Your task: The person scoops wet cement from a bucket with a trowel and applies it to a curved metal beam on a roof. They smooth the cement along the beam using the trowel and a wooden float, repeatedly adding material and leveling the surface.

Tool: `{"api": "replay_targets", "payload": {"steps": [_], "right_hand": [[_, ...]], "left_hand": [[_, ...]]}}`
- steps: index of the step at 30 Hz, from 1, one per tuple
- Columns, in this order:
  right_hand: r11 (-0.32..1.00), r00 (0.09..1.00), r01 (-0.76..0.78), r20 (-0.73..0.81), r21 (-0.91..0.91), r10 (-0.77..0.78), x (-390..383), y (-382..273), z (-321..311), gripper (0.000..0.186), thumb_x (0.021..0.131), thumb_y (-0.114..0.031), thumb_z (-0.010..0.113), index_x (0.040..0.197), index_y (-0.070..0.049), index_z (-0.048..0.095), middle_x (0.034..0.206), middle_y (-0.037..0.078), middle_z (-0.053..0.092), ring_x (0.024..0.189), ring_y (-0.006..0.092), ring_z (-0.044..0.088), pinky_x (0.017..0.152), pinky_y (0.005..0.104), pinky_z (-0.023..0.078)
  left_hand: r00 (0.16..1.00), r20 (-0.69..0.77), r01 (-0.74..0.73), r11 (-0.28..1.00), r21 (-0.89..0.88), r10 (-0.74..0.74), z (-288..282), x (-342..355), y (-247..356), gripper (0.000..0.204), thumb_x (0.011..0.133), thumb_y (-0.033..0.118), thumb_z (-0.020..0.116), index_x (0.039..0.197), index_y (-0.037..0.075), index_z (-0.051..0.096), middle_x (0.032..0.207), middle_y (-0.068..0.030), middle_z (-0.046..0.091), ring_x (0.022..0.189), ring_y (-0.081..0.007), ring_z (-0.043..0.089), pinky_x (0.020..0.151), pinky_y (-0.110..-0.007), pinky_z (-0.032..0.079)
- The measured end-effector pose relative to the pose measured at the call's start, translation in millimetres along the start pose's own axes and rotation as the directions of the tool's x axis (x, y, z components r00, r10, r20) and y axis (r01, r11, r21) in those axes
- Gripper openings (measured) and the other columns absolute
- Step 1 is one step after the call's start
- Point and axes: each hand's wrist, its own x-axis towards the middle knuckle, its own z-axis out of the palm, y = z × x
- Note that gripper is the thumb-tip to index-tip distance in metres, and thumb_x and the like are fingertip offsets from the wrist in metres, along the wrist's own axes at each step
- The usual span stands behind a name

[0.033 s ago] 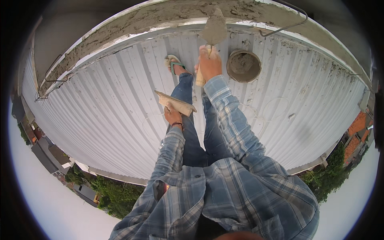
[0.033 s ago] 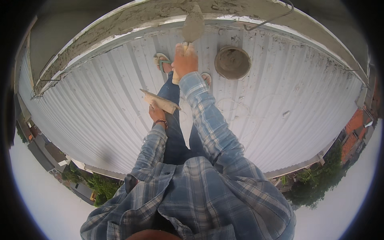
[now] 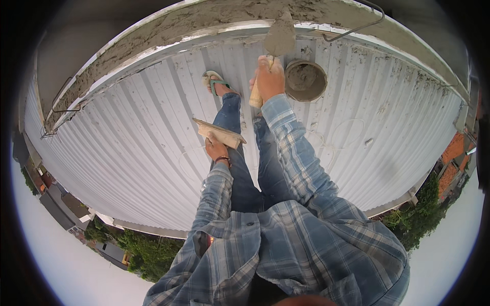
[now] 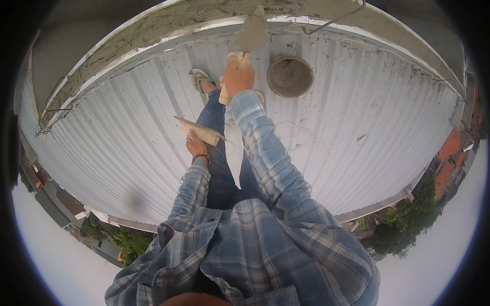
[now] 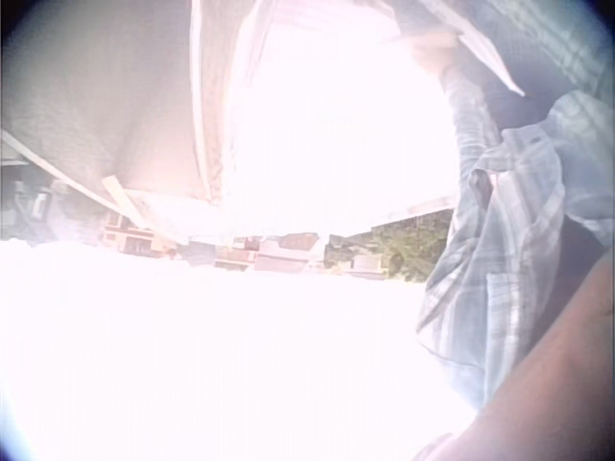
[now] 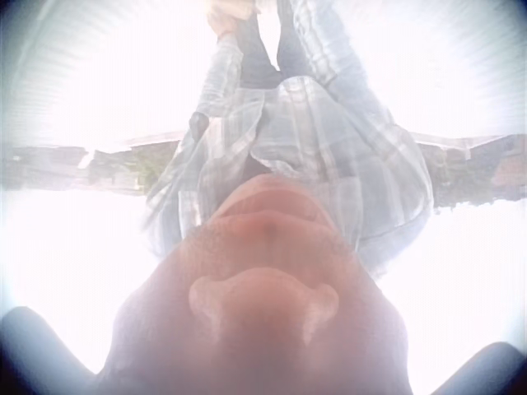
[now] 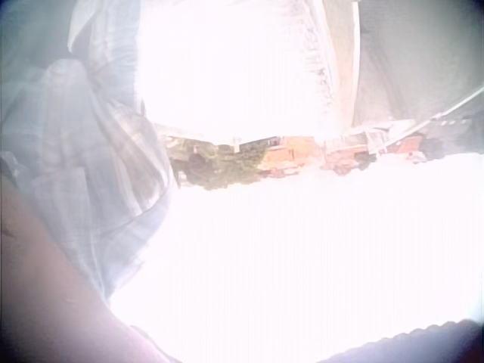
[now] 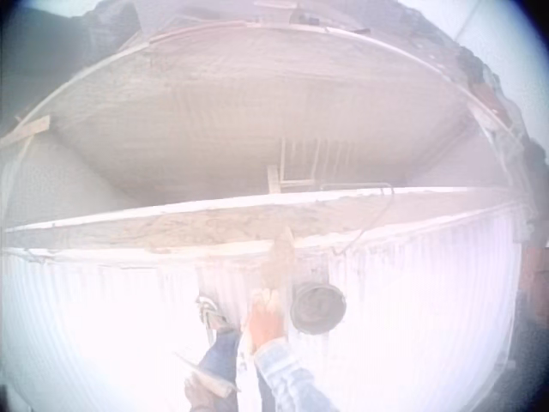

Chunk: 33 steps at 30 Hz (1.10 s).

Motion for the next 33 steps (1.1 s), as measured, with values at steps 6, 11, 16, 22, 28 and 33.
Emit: {"api": "replay_targets", "payload": {"steps": [6, 11, 16, 22, 28, 33], "right_hand": [[0.910, 0.951, 0.268, 0.236, -0.316, -0.198, 39, 45, 30, 0.037, 0.092, -0.031, 0.051, 0.105, 0.003, 0.051, 0.073, 0.012, 0.057, 0.051, 0.0202, 0.061, 0.046, 0.0353, 0.052], [0.901, 0.901, 0.390, 0.278, -0.191, -0.332, -17, 61, 45, 0.044, 0.091, -0.033, 0.052, 0.114, 0.005, 0.048, 0.089, 0.022, 0.061, 0.079, 0.0351, 0.062, 0.073, 0.0426, 0.049], [0.983, 0.965, -0.182, -0.190, 0.001, 0.179, -14, 149, -111, 0.049, 0.090, -0.032, 0.052, 0.119, 0.007, 0.048, 0.086, 0.015, 0.062, 0.060, 0.0224, 0.062, 0.055, 0.0344, 0.049], [0.876, 0.884, -0.448, -0.236, -0.179, 0.404, 101, 258, -207, 0.027, 0.086, -0.018, 0.063, 0.107, -0.003, 0.054, 0.082, 0.010, 0.061, 0.064, 0.0186, 0.061, 0.052, 0.0323, 0.054], [0.903, 0.919, -0.354, -0.271, -0.243, 0.288, 158, 274, -206, 0.034, 0.087, -0.028, 0.061, 0.105, 0.000, 0.056, 0.084, 0.014, 0.065, 0.061, 0.0236, 0.066, 0.059, 0.0366, 0.054], [0.856, 0.910, -0.386, -0.294, -0.343, 0.293, 160, 273, -210, 0.030, 0.089, -0.030, 0.059, 0.099, -0.001, 0.057, 0.082, 0.015, 0.063, 0.069, 0.0240, 0.065, 0.057, 0.0375, 0.052]], "left_hand": [[0.985, 0.066, 0.168, 0.960, -0.223, -0.157, 22, -3, -10, 0.050, 0.099, 0.036, 0.041, 0.118, -0.008, 0.056, 0.101, -0.0184, 0.065, 0.084, -0.0277, 0.068, 0.065, -0.035, 0.058], [0.981, 0.118, -0.146, 0.988, -0.049, 0.151, 23, 3, -3, 0.048, 0.102, 0.037, 0.040, 0.118, -0.006, 0.055, 0.098, -0.0180, 0.065, 0.084, -0.0249, 0.066, 0.071, -0.034, 0.054], [0.830, 0.458, -0.437, 0.882, 0.178, 0.319, 68, 24, 47, 0.049, 0.097, 0.039, 0.052, 0.124, -0.001, 0.054, 0.100, -0.0202, 0.066, 0.092, -0.0314, 0.065, 0.083, -0.038, 0.050], [0.347, 0.848, -0.937, 0.124, 0.326, 0.400, 200, 126, 53, 0.054, 0.088, 0.034, 0.061, 0.133, 0.008, 0.049, 0.110, -0.0200, 0.057, 0.105, -0.0370, 0.056, 0.089, -0.044, 0.047], [0.131, 0.965, -0.916, -0.344, 0.205, 0.226, 312, 190, 76, 0.051, 0.084, 0.025, 0.062, 0.132, 0.013, 0.051, 0.114, -0.0125, 0.051, 0.111, -0.0293, 0.050, 0.092, -0.043, 0.045], [-0.169, 0.956, -0.812, -0.584, 0.002, 0.238, 358, 235, 69, 0.050, 0.088, 0.031, 0.061, 0.133, 0.011, 0.049, 0.113, -0.0114, 0.051, 0.110, -0.0277, 0.050, 0.090, -0.041, 0.045]]}}
